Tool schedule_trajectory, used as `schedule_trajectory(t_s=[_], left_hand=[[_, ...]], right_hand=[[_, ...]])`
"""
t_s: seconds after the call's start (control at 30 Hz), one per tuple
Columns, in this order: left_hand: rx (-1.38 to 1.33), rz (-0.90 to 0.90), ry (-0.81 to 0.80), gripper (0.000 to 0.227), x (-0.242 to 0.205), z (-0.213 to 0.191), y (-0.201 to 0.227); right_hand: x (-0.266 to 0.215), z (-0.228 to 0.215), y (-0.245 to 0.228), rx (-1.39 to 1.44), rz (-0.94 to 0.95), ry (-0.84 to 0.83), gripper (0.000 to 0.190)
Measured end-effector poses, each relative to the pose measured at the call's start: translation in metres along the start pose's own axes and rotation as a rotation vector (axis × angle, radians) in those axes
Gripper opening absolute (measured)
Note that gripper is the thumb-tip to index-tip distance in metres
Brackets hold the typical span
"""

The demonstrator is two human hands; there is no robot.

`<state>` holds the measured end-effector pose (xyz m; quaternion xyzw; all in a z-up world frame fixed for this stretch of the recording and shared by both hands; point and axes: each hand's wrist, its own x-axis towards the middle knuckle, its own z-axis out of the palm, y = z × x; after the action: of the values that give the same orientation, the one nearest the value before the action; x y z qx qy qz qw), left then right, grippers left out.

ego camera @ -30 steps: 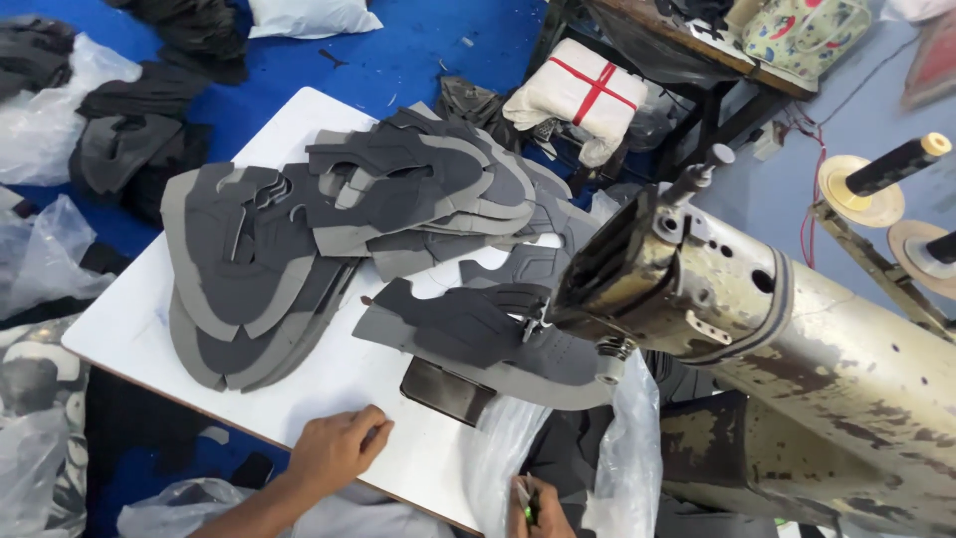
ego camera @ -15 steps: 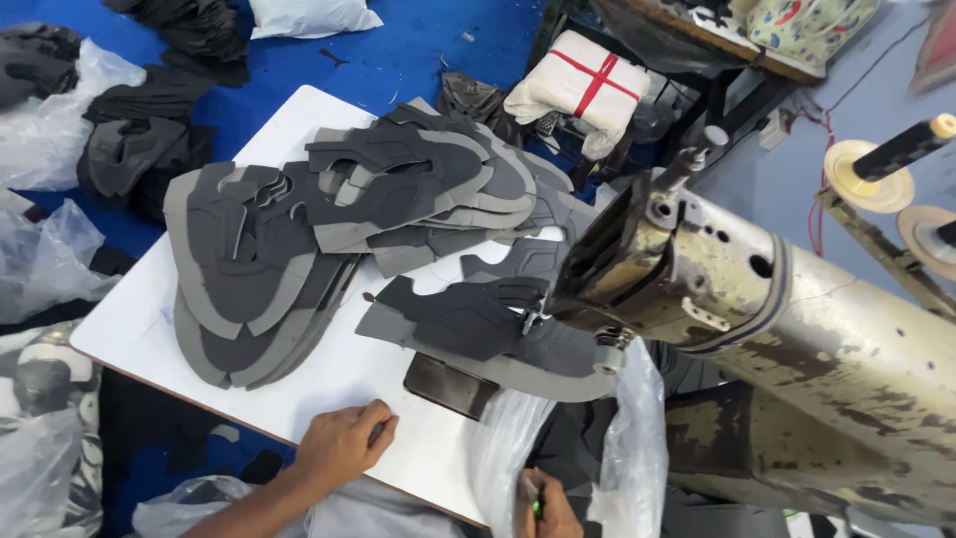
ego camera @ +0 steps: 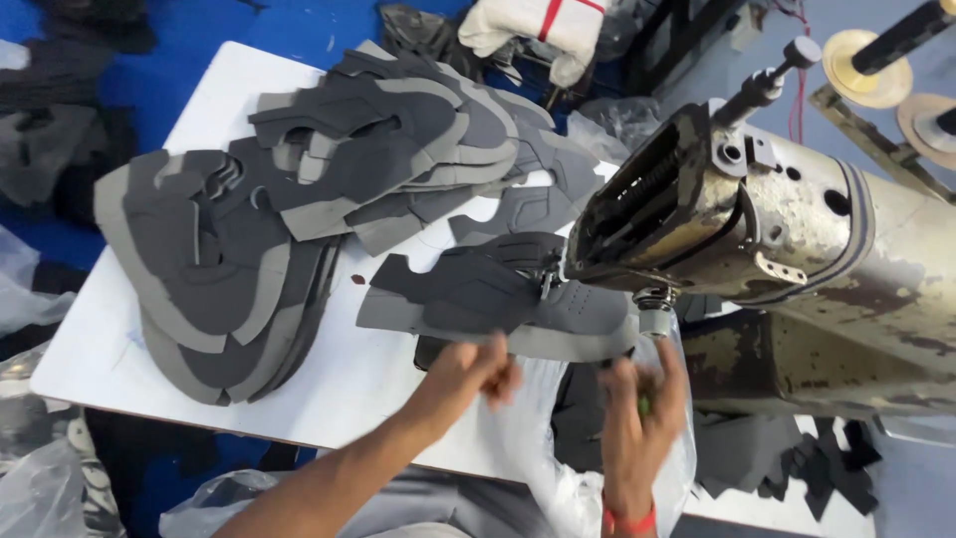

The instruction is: The person uses a sewing machine to stitch together grey and black shoe parts. They guide the material under the needle, sew along the edges, and then use a tool to cut the thread before moving to the next piece.

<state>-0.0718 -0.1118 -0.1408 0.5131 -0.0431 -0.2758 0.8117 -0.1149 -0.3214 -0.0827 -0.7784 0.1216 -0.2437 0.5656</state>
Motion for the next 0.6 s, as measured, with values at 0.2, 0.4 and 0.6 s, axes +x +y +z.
schedule_trajectory(t_s=[0.2,0.4,0.6], left_hand=[[-0.121,-0.005,0.237,0.042,0.028,0.009,0.038],[-0.088,0.058,0.071,0.023,0.029,-0.012,0.039],[-0.111,-0.06,0.056,0.018,0.03,-0.014,0.063]], right_hand=[[0.029,0.031,-0.04,0.005,0.236,-0.107,0.036],[0.018,0.028,-0.013,-0.021,0.137,-0.097,0.033],[0.015,0.031,-0.007,-0.067,0.116,-0.085,0.032]])
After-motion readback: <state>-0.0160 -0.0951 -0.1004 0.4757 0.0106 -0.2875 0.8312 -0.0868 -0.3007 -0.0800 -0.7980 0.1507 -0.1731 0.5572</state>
